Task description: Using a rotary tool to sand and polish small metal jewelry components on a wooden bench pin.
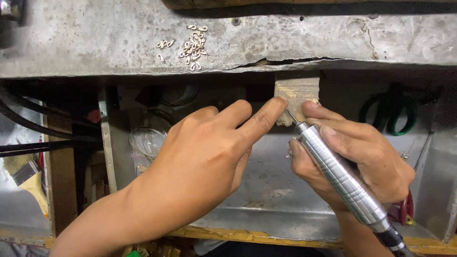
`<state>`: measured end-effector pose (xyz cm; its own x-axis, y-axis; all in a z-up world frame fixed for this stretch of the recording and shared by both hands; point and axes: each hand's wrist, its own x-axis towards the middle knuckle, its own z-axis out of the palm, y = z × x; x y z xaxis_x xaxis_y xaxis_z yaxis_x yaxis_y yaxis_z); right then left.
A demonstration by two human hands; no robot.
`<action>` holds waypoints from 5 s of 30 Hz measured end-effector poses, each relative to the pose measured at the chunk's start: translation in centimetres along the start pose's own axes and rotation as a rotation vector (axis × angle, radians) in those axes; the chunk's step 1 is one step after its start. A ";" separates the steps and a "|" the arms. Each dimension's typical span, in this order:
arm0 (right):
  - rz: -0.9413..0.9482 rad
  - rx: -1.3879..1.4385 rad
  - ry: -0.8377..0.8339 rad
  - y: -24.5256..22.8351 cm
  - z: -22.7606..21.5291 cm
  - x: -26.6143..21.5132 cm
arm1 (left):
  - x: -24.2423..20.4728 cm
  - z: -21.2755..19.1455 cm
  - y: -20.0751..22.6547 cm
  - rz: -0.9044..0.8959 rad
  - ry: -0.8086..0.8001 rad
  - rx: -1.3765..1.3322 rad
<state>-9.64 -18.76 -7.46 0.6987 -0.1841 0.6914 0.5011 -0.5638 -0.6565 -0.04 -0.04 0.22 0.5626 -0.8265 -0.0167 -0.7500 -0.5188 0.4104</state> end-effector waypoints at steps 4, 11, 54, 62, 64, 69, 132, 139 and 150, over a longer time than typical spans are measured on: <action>0.029 -0.018 -0.041 -0.3 -0.7 0.1 | 0.0 0.1 0.0 -0.002 0.014 0.011; 0.034 -0.030 -0.087 -0.2 -0.7 0.4 | 0.1 0.0 0.1 -0.002 0.002 0.025; -0.006 -0.058 -0.018 -0.2 -0.3 0.1 | -0.1 0.0 0.4 -0.019 0.023 0.048; -0.080 -0.023 -0.260 1.0 -1.4 0.3 | -0.2 0.3 0.5 -0.026 -0.002 0.089; -0.040 -0.106 -0.035 -0.1 -0.4 0.6 | -0.3 0.4 0.5 -0.028 -0.005 0.112; -0.040 -0.017 -0.096 -0.6 -0.4 1.1 | -0.3 0.4 0.7 -0.020 0.010 0.134; 0.185 0.014 0.166 4.7 -5.8 -5.3 | 0.4 24.5 0.9 -0.046 0.200 -0.129; 0.173 -0.027 0.083 3.6 -5.3 -4.9 | 0.2 26.0 1.5 0.053 0.181 0.016; 0.098 0.128 -0.215 1.4 -2.8 -3.1 | -2.6 13.5 3.8 -0.151 0.588 -0.649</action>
<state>-12.60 -21.24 -9.68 0.8326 -0.0492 0.5516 0.4768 -0.4429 -0.7593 -9.02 -2.85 -10.45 0.8611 -0.4208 0.2852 -0.4087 -0.2394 0.8807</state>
